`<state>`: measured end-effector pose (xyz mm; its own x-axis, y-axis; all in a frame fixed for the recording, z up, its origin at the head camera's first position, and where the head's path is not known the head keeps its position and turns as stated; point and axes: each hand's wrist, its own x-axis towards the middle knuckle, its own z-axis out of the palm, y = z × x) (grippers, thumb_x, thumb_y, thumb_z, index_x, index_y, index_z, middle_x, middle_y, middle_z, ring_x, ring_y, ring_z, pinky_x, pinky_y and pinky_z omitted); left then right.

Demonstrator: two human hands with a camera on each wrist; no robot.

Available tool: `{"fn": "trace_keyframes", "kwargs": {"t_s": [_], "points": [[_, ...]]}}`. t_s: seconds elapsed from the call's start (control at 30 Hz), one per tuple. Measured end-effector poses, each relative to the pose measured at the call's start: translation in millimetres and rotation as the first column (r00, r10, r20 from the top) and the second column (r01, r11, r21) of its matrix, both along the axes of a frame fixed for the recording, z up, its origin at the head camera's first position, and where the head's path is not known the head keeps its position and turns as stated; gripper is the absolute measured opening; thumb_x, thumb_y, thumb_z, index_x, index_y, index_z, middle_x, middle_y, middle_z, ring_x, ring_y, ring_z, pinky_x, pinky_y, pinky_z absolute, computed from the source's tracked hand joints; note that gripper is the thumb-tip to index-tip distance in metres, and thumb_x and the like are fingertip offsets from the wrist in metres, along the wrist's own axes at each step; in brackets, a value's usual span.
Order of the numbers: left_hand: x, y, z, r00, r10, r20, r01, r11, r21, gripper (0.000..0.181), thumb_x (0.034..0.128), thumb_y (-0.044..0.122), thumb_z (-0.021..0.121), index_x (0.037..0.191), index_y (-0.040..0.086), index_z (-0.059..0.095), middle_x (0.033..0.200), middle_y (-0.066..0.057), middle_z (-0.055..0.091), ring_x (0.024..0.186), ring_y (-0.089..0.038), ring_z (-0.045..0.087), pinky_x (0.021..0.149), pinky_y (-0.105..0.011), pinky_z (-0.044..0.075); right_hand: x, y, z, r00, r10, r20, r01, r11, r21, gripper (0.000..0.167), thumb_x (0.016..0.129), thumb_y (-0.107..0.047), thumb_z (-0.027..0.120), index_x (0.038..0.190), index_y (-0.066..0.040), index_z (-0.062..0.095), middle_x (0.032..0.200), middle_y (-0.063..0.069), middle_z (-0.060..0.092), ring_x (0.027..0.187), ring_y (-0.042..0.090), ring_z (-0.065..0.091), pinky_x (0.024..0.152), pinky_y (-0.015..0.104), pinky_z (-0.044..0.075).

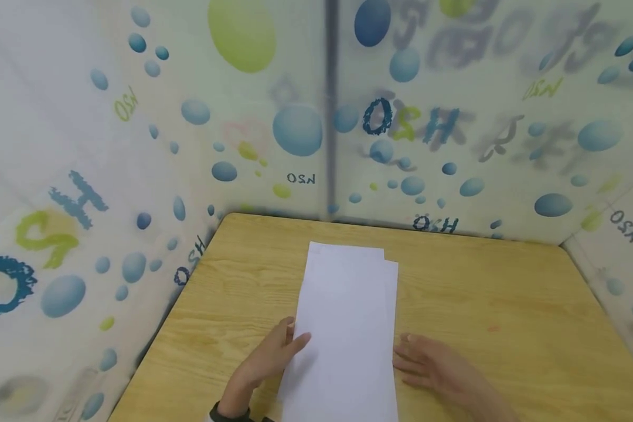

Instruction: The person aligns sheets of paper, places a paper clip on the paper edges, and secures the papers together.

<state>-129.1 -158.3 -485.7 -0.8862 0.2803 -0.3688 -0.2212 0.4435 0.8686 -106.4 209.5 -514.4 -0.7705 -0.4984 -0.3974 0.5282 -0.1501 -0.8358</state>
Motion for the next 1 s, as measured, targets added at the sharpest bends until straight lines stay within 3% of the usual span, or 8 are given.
{"fn": "trace_keyframes", "kwargs": {"t_s": [0.13,0.23,0.37,0.5,0.63,0.8,1.0], "points": [[-8.0,-1.0,-0.9,0.998,0.052,-0.044,-0.055,0.997,-0.053,0.083,0.0973,0.049,0.053,0.146,-0.010,0.020,0.141,-0.039,0.033,0.129,-0.051,0.035,0.097,-0.061,0.037,-12.0,3,1.9,0.998,-0.070,-0.002,0.070,0.992,0.101,0.072,0.104,-0.034,0.043,0.146,0.015,0.011,0.148,0.034,0.025,0.132,0.038,0.039,0.101,0.045,0.040],[-20.3,-1.2,-4.4,0.996,0.076,-0.036,-0.077,0.996,-0.049,0.087,0.0961,0.053,0.052,0.148,-0.009,0.018,0.144,-0.037,0.029,0.132,-0.051,0.032,0.100,-0.061,0.033,-26.9,6,3.7,0.994,-0.111,0.014,0.108,0.985,0.134,0.075,0.102,-0.035,0.046,0.146,0.015,0.013,0.148,0.035,0.020,0.135,0.041,0.033,0.103,0.046,0.038],[-41.0,3.7,-9.0,0.995,0.098,-0.011,-0.098,0.995,0.002,0.093,0.0961,0.052,0.052,0.148,-0.012,0.008,0.150,-0.036,0.018,0.138,-0.049,0.021,0.106,-0.061,0.024,-47.4,4,5.9,0.989,-0.147,0.023,0.143,0.982,0.120,0.073,0.103,-0.032,0.045,0.146,0.015,0.010,0.148,0.038,0.018,0.137,0.043,0.027,0.106,0.048,0.033],[-63.5,13.3,-9.9,0.992,0.125,-0.008,-0.125,0.992,0.020,0.094,0.0955,0.051,0.055,0.147,-0.012,0.008,0.150,-0.034,0.021,0.138,-0.045,0.024,0.107,-0.059,0.023,-64.0,-6,7.7,0.987,-0.160,0.011,0.159,0.985,0.070,0.069,0.104,-0.028,0.043,0.147,0.014,0.008,0.148,0.038,0.020,0.138,0.043,0.026,0.108,0.048,0.029],[-80.0,23.0,-9.3,0.992,0.121,0.019,-0.122,0.992,0.035,0.096,0.0943,0.052,0.056,0.148,-0.010,0.008,0.149,-0.032,0.023,0.136,-0.044,0.027,0.106,-0.060,0.024,-73.8,-16,7.4,0.981,-0.193,0.013,0.191,0.978,0.078,0.064,0.104,-0.027,0.045,0.147,0.011,0.017,0.148,0.035,0.026,0.136,0.040,0.032,0.107,0.047,0.033],[-82.1,24.4,-9.3,0.988,0.148,0.033,-0.149,0.989,0.018,0.093,0.0960,0.050,0.055,0.149,-0.009,0.006,0.150,-0.033,0.022,0.136,-0.047,0.026,0.106,-0.060,0.025,-73.3,-12,8.3,0.978,-0.207,0.029,0.205,0.977,0.066,0.060,0.106,-0.026,0.040,0.148,0.009,0.015,0.149,0.035,0.024,0.136,0.040,0.033,0.106,0.045,0.033],[-67.0,7.8,-6.7,0.975,0.222,0.005,-0.222,0.975,-0.030,0.091,0.0975,0.049,0.052,0.149,-0.009,0.006,0.149,-0.037,0.018,0.137,-0.050,0.022,0.106,-0.061,0.024,-58.7,4,9.9,0.983,-0.147,0.113,0.149,0.989,-0.006,0.065,0.105,-0.026,0.043,0.147,0.012,0.011,0.146,0.036,0.028,0.132,0.041,0.039,0.107,0.050,0.031]]}}
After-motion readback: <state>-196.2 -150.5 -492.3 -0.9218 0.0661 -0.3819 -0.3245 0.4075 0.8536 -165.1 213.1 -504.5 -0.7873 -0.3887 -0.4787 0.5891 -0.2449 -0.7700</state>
